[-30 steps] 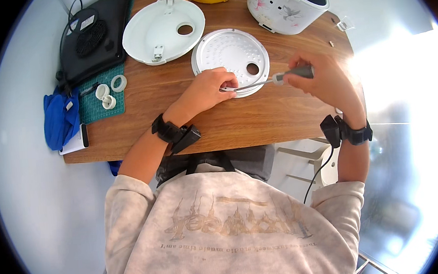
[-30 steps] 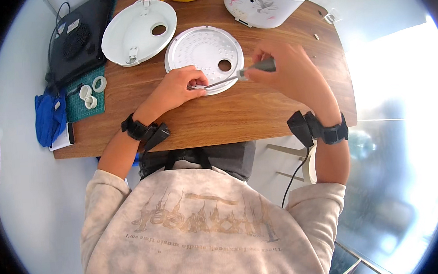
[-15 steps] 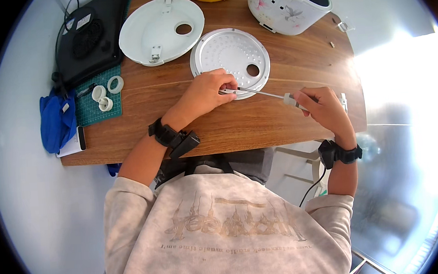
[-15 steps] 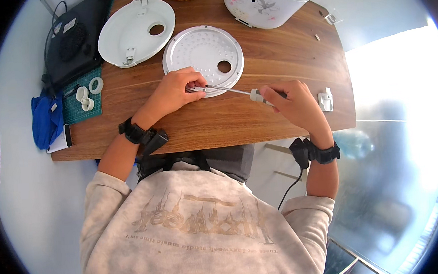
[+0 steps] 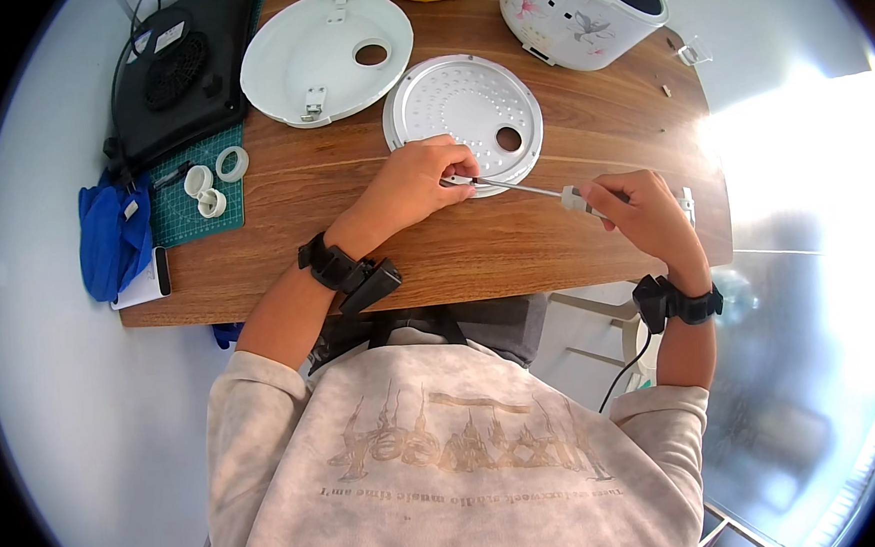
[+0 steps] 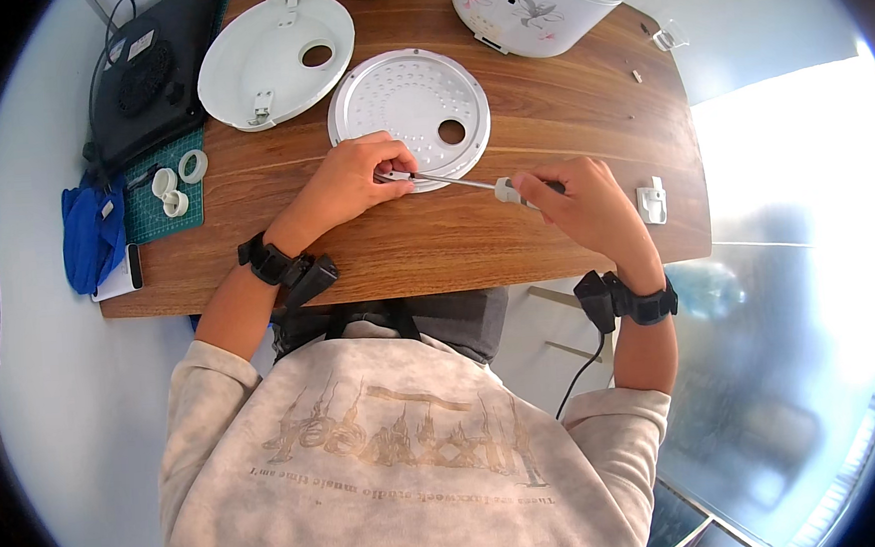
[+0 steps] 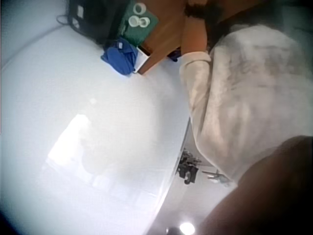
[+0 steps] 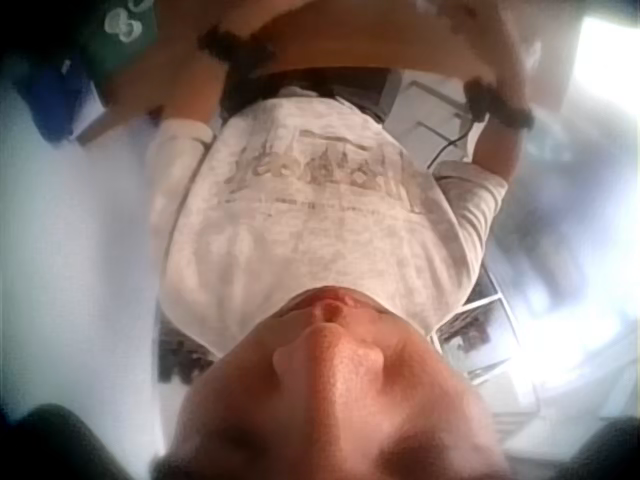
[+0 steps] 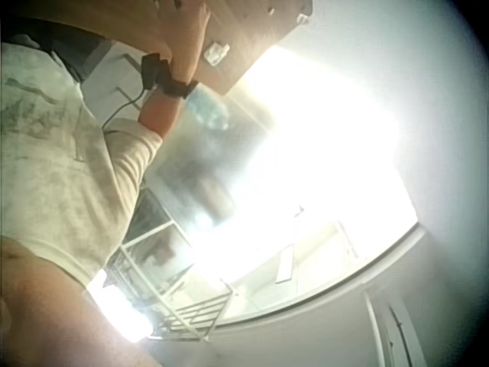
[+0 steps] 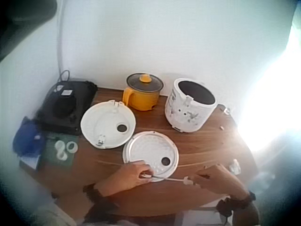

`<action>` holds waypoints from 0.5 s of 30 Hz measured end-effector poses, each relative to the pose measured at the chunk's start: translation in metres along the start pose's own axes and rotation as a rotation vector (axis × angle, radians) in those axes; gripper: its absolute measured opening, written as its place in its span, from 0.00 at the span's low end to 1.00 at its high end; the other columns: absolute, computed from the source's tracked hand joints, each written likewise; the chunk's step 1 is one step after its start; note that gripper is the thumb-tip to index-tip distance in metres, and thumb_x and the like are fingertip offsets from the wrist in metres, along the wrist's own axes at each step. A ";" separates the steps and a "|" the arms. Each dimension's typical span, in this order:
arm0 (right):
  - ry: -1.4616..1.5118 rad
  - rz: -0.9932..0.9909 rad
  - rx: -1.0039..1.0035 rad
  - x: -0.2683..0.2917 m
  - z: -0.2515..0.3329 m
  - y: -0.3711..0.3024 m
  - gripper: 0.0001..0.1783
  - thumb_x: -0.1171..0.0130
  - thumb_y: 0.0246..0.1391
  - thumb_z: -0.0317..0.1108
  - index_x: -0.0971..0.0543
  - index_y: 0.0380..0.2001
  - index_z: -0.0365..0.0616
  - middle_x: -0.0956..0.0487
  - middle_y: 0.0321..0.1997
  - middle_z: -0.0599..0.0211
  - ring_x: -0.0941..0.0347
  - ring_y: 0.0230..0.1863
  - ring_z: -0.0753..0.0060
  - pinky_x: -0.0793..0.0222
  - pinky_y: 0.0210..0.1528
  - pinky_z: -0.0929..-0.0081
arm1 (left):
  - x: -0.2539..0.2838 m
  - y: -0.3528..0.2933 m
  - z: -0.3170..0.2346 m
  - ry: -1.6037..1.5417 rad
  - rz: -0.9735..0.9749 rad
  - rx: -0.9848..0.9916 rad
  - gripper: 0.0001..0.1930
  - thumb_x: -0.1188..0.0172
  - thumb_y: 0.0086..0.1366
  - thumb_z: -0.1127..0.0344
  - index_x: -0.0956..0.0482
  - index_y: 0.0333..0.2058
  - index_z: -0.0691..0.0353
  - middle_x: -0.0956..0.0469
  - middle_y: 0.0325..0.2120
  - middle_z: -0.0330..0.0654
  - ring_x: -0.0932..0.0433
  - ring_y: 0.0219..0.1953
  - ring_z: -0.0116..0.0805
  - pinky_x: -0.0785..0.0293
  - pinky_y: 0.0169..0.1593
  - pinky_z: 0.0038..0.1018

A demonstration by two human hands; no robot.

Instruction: The person assembles a white plastic appliance lid by inserting small white plastic components into holes and securing them with a screwdriver. The person then attaches a white plastic ring to the underside of the lid and tightens it with the screwdriver.

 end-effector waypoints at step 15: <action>-0.500 0.076 0.237 0.017 0.082 0.020 0.14 0.37 0.60 0.40 0.15 0.33 0.38 0.20 0.24 0.52 0.26 0.24 0.52 0.31 0.31 0.61 | 0.001 -0.001 -0.001 -0.008 0.005 0.013 0.11 0.28 0.57 0.67 0.18 0.38 0.61 0.20 0.34 0.43 0.18 0.37 0.38 0.22 0.42 0.31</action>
Point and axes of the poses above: each hand's wrist, its own y-axis towards the middle knuckle, its own x-axis out of the back of the hand, z = x × y, the point moved 9 cm from there along y, towards the middle knuckle
